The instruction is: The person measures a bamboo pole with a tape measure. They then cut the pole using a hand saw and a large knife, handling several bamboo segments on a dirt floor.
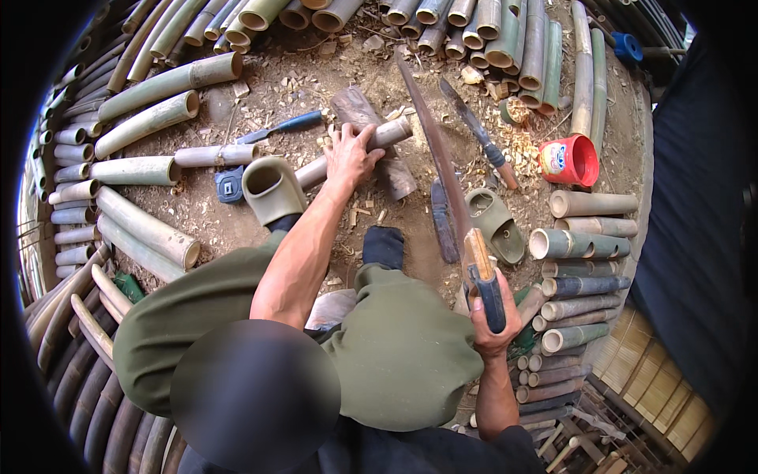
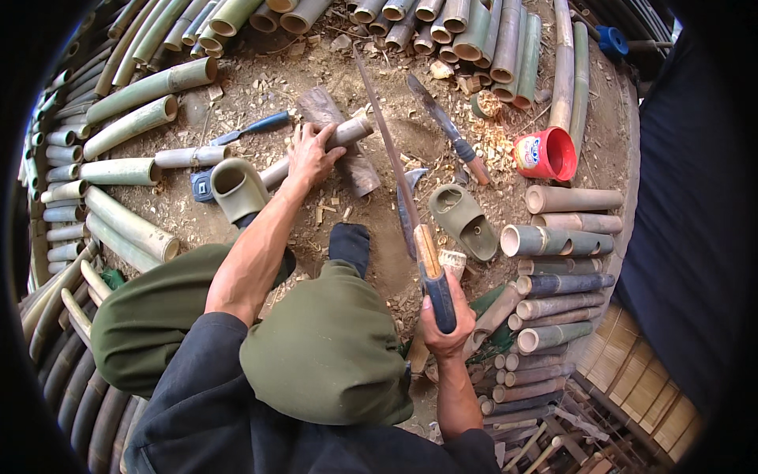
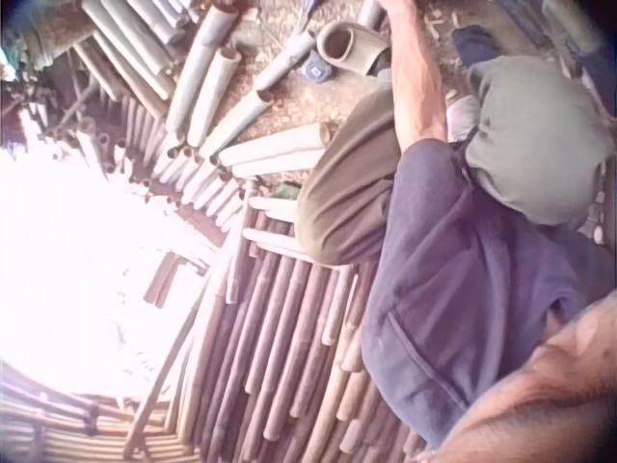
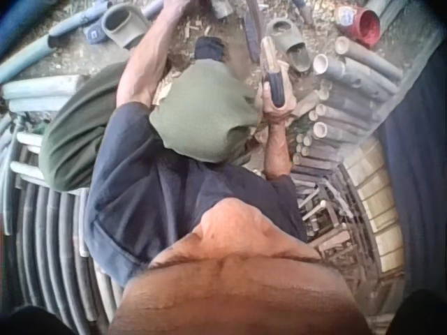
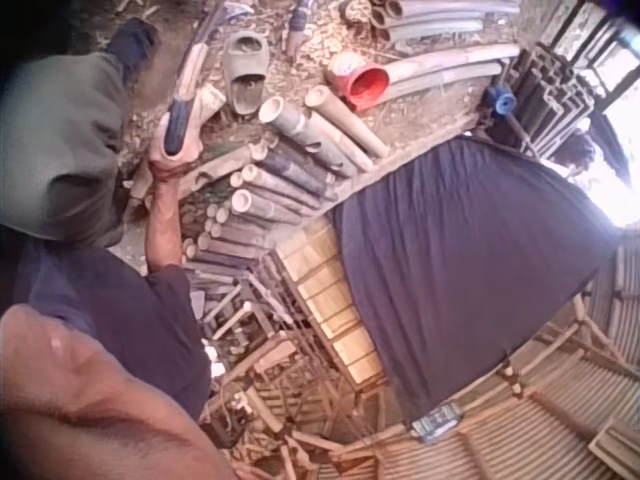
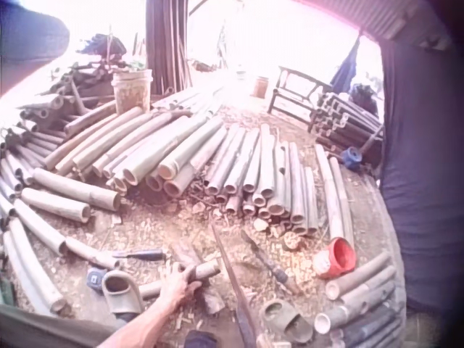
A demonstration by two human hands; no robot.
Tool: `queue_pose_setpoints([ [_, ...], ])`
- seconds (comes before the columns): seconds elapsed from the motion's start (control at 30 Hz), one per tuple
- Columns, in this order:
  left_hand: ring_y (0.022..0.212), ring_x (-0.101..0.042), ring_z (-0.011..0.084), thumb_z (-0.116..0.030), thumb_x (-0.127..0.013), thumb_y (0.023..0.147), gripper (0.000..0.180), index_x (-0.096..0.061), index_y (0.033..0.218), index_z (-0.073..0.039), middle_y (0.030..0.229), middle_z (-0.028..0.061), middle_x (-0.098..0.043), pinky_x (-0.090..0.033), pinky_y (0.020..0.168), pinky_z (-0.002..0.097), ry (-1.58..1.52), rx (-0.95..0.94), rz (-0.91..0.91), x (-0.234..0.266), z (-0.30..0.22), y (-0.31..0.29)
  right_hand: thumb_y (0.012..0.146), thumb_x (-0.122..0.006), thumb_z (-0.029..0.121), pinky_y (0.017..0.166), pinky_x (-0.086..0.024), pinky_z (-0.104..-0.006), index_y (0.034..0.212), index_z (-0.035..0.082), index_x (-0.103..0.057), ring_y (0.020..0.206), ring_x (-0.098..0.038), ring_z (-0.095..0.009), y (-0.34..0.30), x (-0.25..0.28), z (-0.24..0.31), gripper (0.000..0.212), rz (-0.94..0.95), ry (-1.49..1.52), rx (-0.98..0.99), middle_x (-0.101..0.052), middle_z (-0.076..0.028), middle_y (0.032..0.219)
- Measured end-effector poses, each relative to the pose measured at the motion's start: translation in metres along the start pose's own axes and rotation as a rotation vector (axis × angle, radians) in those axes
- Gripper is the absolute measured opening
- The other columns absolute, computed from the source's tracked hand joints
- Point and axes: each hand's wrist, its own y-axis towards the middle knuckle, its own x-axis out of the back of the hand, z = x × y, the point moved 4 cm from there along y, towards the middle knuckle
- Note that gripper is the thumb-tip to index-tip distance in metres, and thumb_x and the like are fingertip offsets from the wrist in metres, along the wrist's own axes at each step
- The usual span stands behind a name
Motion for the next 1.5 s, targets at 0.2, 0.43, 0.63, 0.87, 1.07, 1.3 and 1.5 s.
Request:
queue_pose_setpoints([
  [0.2,0.117,-0.053,0.0404,-0.054,-0.061,0.090,0.054,-0.052,0.137,-0.029,0.128,0.0171,-0.049,-0.041,0.098,0.0555,-0.091,0.042,0.083,0.001,0.012,-0.001,0.078,-0.068,0.004,0.074,-0.057,-0.0336,0.126,-0.012,-0.057,0.082,-0.074,-0.027,0.013,-0.015,-0.010,0.051,0.084,-0.031,0.024,-0.071,-0.022,0.100],
  [0.43,0.091,-0.069,0.0432,-0.076,-0.047,0.086,0.085,-0.054,0.111,0.005,0.090,0.0284,-0.070,-0.052,0.082,0.0516,-0.055,0.233,0.135,-0.001,0.025,0.018,0.074,-0.068,0.004,0.065,-0.056,-0.0309,0.125,-0.014,-0.058,0.072,-0.073,-0.026,0.029,-0.050,-0.008,0.054,0.146,-0.082,0.179,-0.071,-0.024,0.102],
  [0.63,0.082,-0.070,0.0421,-0.073,-0.053,0.084,0.073,-0.059,0.104,-0.003,0.084,0.0262,-0.070,-0.054,0.077,0.0523,-0.030,0.226,0.072,-0.003,0.025,0.020,0.071,-0.066,0.002,0.063,-0.056,-0.0324,0.122,-0.015,-0.058,0.068,-0.072,-0.027,0.021,-0.044,-0.002,0.055,0.222,-0.132,0.171,-0.071,-0.025,0.094],
  [0.87,0.080,-0.071,0.0388,-0.071,-0.054,0.084,0.068,-0.059,0.101,-0.005,0.082,0.0238,-0.070,-0.054,0.073,0.0495,0.012,0.231,0.050,-0.007,0.031,0.018,0.071,-0.064,0.001,0.063,-0.056,-0.0340,0.124,-0.013,-0.058,0.064,-0.071,-0.025,-0.007,-0.031,-0.028,0.056,0.214,-0.133,0.120,-0.070,-0.020,0.082],
  [1.07,0.080,-0.071,0.0391,-0.069,-0.055,0.085,0.064,-0.060,0.100,-0.007,0.082,0.0233,-0.071,-0.054,0.073,0.0487,-0.015,0.233,0.125,-0.011,0.019,0.022,0.074,-0.065,0.002,0.060,-0.054,-0.0346,0.127,-0.008,-0.059,0.062,-0.068,-0.024,0.062,-0.098,-0.026,0.054,0.228,-0.124,0.106,-0.070,-0.017,0.085],
  [1.3,0.084,-0.071,0.0375,-0.071,-0.057,0.082,0.070,-0.060,0.103,-0.003,0.087,0.0231,-0.072,-0.055,0.077,0.0465,-0.005,0.269,0.115,-0.001,0.026,0.017,0.070,-0.063,0.002,0.068,-0.058,-0.0347,0.125,-0.013,-0.059,0.072,-0.073,-0.031,-0.015,-0.043,-0.041,0.057,0.259,-0.208,0.118,-0.072,-0.025,0.092],
  [1.5,0.086,-0.070,0.0409,-0.068,-0.054,0.086,0.064,-0.061,0.100,-0.006,0.086,0.0253,-0.070,-0.054,0.077,0.0501,-0.050,0.239,0.067,-0.006,0.029,0.018,0.073,-0.065,0.002,0.058,-0.055,-0.0313,0.124,-0.014,-0.058,0.060,-0.068,-0.023,0.055,-0.093,-0.030,0.053,0.240,-0.219,0.206,-0.072,-0.022,0.100],
])
